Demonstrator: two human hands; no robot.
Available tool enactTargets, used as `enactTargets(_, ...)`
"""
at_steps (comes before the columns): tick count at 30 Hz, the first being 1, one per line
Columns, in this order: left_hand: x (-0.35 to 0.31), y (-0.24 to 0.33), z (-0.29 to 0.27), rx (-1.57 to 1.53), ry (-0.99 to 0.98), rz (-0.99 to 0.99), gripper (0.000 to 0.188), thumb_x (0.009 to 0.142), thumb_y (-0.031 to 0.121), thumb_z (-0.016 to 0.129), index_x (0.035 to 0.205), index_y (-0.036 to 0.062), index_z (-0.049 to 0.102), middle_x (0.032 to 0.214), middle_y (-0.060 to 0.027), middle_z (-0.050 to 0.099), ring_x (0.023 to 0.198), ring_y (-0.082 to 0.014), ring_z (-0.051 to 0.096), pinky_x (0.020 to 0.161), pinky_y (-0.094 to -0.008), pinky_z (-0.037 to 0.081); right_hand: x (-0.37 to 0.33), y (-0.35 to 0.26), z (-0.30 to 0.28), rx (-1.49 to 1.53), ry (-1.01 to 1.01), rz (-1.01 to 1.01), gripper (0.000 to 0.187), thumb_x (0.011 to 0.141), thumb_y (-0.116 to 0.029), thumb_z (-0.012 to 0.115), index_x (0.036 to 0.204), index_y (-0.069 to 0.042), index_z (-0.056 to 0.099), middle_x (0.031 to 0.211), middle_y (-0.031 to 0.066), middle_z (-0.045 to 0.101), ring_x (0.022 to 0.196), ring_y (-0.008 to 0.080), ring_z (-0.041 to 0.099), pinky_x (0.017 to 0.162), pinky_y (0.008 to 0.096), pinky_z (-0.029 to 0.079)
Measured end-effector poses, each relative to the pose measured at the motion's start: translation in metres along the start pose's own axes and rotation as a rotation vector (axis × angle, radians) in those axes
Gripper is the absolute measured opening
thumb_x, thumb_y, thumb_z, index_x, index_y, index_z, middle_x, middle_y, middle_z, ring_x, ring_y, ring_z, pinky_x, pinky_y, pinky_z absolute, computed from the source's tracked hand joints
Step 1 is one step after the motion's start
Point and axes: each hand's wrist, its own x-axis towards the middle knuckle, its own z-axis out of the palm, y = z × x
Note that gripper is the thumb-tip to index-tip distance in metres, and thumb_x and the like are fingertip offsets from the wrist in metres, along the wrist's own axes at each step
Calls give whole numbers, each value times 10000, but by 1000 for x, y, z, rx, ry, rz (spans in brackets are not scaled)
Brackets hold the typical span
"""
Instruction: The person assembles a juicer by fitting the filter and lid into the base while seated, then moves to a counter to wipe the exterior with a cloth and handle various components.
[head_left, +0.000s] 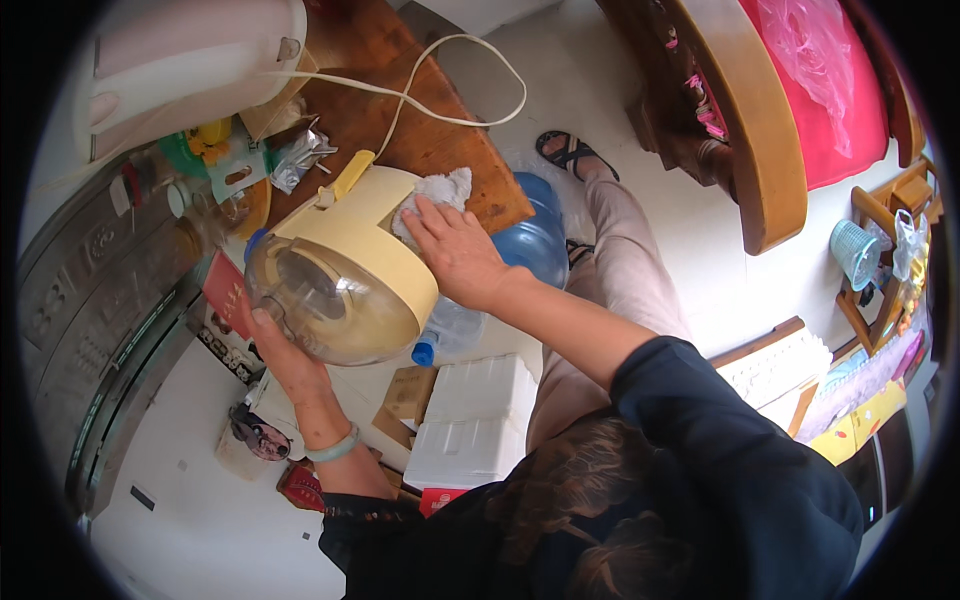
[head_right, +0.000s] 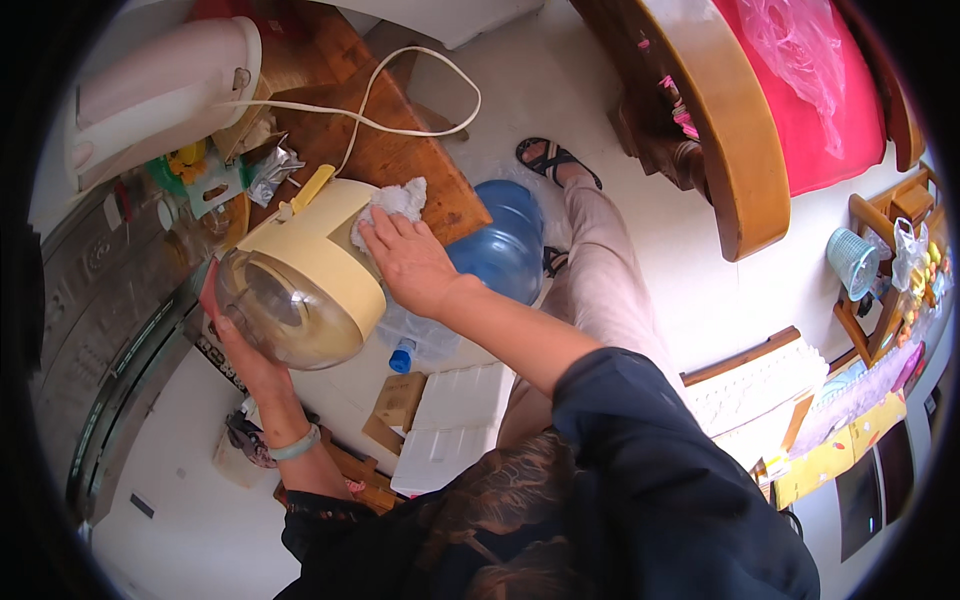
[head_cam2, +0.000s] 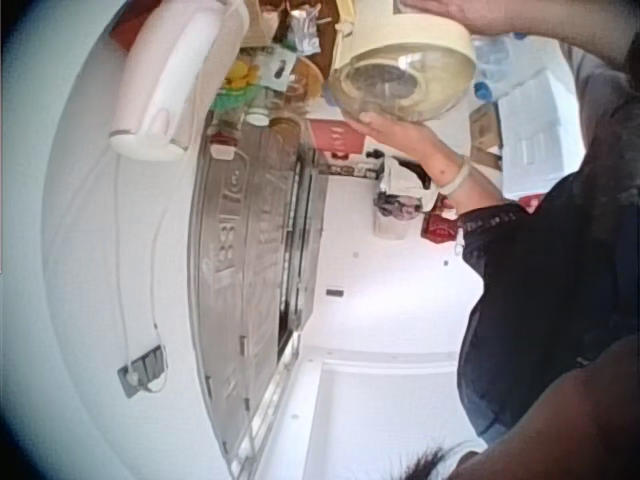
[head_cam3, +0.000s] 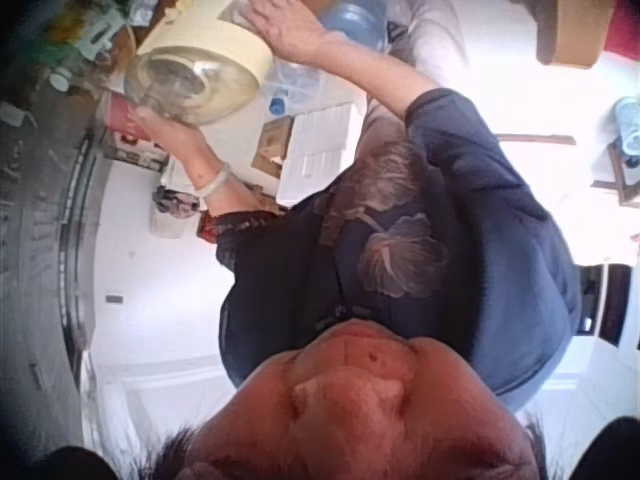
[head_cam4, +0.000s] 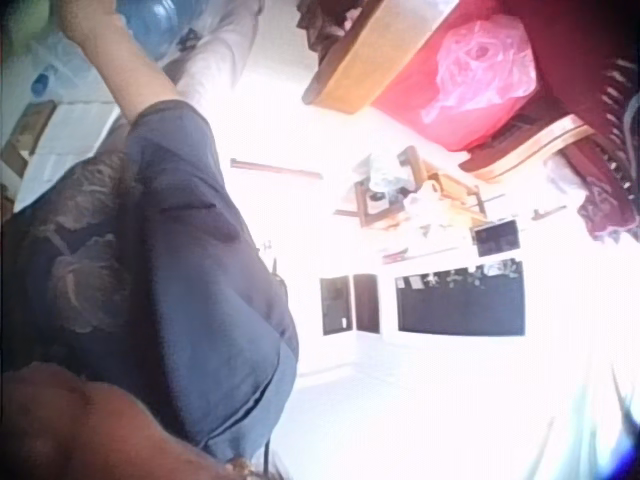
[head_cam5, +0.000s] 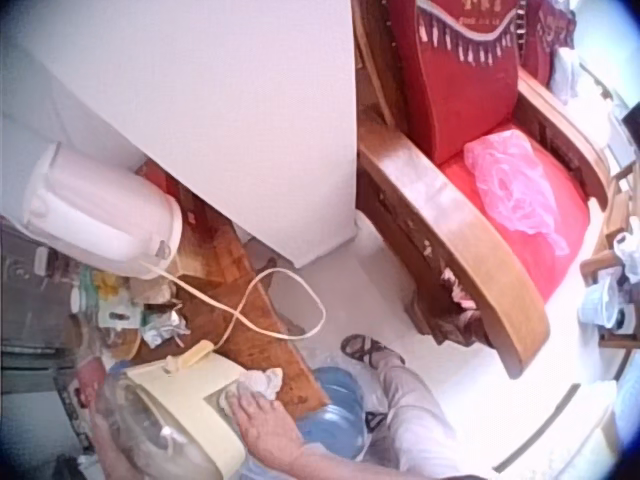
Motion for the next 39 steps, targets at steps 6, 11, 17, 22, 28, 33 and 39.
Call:
enactTargets(6, 1, -1, 5, 33, 24, 22, 781, 942, 502, 513, 1493, 24, 235, 1460, -170, 368, 1314, -313, 425, 1082, -428, 378, 10, 5, 17, -179, -238, -228, 451, 810, -128, 538, 1246, -14, 522, 1213, 158, 514, 1006, 293, 494, 870, 365, 391)
enactTargets(11, 2, -1, 0, 17, 40, 13, 740, 954, 470, 497, 1490, 27, 244, 1460, -167, 366, 1318, -307, 419, 1088, -417, 371, 8, 2, 19, -162, -409, -288, 279, 821, -132, 538, 1069, -52, 638, 1056, 90, 591, 1002, 255, 524, 872, 367, 402)
enactTargets(17, 2, 0, 3, 48, 43, 62, 720, 955, 447, 502, 1480, 17, 262, 1444, -161, 379, 1303, -296, 428, 1071, -408, 382, 9, 12, 10, -339, -581, -510, 236, 812, -134, 535, 984, -82, 688, 1016, 83, 627, 1009, 251, 538, 868, 366, 409)
enactTargets(22, 6, -10, -8, -15, 71, -7, 687, 968, 416, 495, 1472, 5, 272, 1433, -165, 391, 1289, -287, 443, 1067, -399, 386, 20, 5, -3, -452, -678, -610, 215, 804, -139, 537, 938, -99, 700, 986, 65, 645, 1019, 242, 550, 894, 360, 409)
enactTargets(28, 4, -9, -7, -48, 41, -6, 637, 994, 376, 472, 1469, -3, 278, 1424, -168, 405, 1280, -283, 456, 1061, -388, 394, 23, 16, -34, -571, -676, -676, 161, 786, -153, 563, 859, -140, 705, 928, -4, 668, 957, 228, 593, 901, 343, 414)
enactTargets(33, 3, -5, -3, 1, 98, -27, 636, 991, 393, 471, 1472, 18, 290, 1443, -164, 389, 1296, -281, 440, 1062, -389, 392, 54, 19, -61, -820, -687, -878, 120, 776, -202, 597, 790, -180, 714, 889, -28, 660, 974, 201, 577, 901, 332, 402)
enactTargets(39, 4, -9, -6, 19, 114, -53, 674, 970, 441, 482, 1475, 37, 294, 1449, -166, 382, 1303, -290, 428, 1067, -404, 385, 86, 40, -76, -702, -520, -1024, 114, 732, -253, 662, 793, -175, 718, 870, -29, 649, 979, 191, 556, 865, 332, 418)
